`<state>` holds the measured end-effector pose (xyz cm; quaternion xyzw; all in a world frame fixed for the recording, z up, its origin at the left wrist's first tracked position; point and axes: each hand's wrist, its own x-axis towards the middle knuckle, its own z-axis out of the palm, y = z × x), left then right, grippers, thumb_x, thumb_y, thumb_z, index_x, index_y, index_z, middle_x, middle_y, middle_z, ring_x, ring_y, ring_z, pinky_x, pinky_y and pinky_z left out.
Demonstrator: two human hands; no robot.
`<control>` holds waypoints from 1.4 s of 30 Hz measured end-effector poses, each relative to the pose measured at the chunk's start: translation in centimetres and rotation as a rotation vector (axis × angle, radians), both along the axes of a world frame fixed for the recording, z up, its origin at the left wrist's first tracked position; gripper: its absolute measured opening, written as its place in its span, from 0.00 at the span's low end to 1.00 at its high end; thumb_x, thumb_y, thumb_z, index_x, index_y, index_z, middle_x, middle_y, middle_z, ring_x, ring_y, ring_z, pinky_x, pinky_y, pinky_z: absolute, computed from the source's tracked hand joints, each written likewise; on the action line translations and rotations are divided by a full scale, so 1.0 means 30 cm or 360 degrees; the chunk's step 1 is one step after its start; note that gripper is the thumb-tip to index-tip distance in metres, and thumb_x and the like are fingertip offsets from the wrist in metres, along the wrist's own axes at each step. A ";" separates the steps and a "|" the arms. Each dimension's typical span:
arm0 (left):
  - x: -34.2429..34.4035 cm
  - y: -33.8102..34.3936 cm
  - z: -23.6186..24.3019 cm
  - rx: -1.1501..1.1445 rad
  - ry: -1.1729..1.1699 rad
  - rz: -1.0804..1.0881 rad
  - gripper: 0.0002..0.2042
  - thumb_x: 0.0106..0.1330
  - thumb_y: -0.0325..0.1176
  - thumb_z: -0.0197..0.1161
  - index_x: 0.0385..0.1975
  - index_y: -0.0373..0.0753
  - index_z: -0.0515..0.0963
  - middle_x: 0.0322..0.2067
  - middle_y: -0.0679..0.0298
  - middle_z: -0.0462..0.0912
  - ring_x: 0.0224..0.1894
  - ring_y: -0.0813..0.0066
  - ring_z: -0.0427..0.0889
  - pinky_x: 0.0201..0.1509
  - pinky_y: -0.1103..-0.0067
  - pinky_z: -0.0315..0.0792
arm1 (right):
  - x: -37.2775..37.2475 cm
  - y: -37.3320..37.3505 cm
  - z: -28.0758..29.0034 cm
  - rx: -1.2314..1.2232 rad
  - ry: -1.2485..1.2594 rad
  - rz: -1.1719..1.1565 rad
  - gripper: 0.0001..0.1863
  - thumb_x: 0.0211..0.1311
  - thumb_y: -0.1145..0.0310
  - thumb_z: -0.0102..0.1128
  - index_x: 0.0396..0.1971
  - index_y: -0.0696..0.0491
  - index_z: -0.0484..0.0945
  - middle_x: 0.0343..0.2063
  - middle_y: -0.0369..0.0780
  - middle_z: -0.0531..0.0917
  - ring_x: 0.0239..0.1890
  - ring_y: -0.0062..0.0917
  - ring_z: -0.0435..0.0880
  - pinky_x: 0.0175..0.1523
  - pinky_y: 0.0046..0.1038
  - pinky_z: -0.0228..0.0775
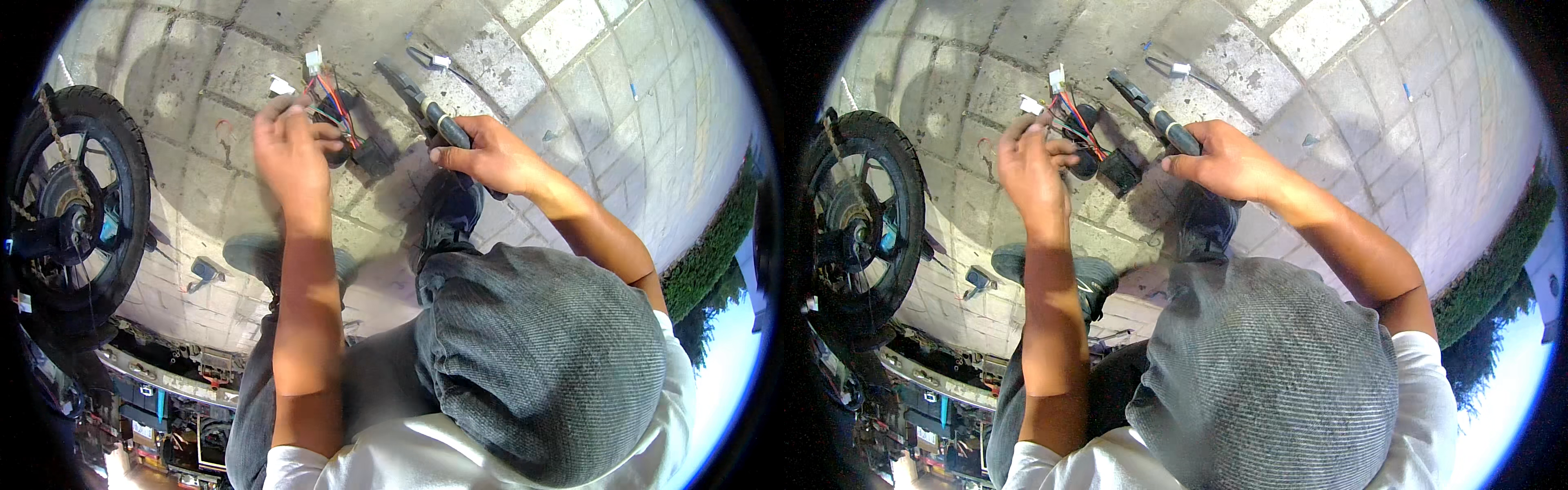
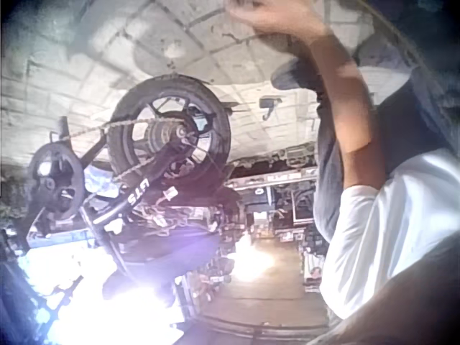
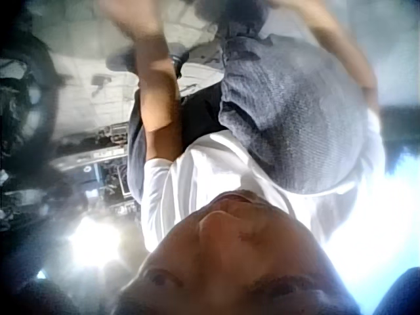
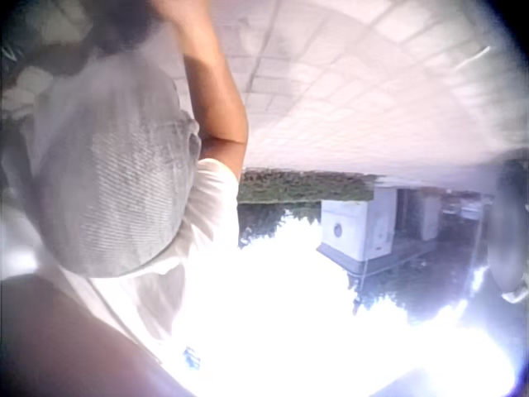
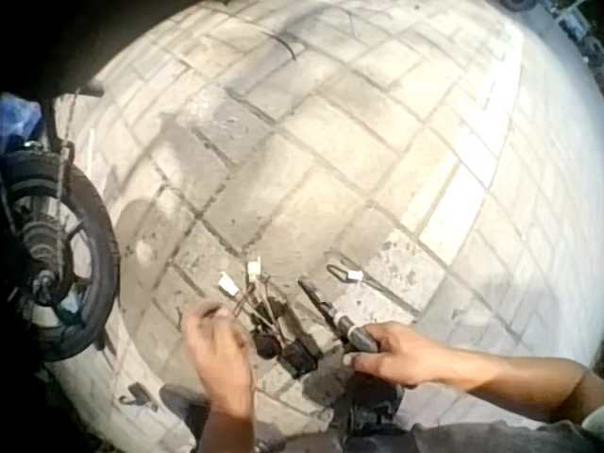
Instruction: The person sits on the ground and repairs wiring on an electric scooter. They use pliers to strip wire insulation and a soldering iron to join wires together, working on a small white connector and a black control box.
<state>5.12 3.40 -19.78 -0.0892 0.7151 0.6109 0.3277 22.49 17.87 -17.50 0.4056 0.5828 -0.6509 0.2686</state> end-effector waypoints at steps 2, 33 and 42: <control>0.017 0.000 0.049 -0.0177 0.0174 -0.0082 0.07 0.67 0.26 0.54 0.42 0.32 0.70 0.26 0.62 0.76 0.20 0.83 0.74 0.20 0.85 0.68 | 0.004 0.004 -0.004 0.0020 0.0028 0.0048 0.14 0.55 0.61 0.63 0.29 0.59 0.77 0.17 0.34 0.73 0.22 0.17 0.70 0.27 0.25 0.62; 0.132 -0.082 0.003 -0.0016 -0.0312 -0.0454 0.12 0.65 0.26 0.59 0.46 0.29 0.76 0.38 0.61 0.81 0.35 0.78 0.80 0.41 0.81 0.75 | 0.029 0.024 0.027 0.0092 -0.0121 0.0132 0.13 0.54 0.69 0.60 0.37 0.60 0.79 0.25 0.33 0.78 0.29 0.15 0.73 0.34 0.20 0.66; 0.295 -0.087 0.031 -0.0150 0.0920 -0.1221 0.12 0.61 0.22 0.57 0.45 0.33 0.77 0.43 0.51 0.79 0.45 0.54 0.79 0.49 0.70 0.74 | 0.058 0.013 0.042 0.0159 -0.0131 -0.0004 0.13 0.53 0.70 0.58 0.37 0.60 0.79 0.23 0.34 0.77 0.26 0.16 0.73 0.30 0.21 0.64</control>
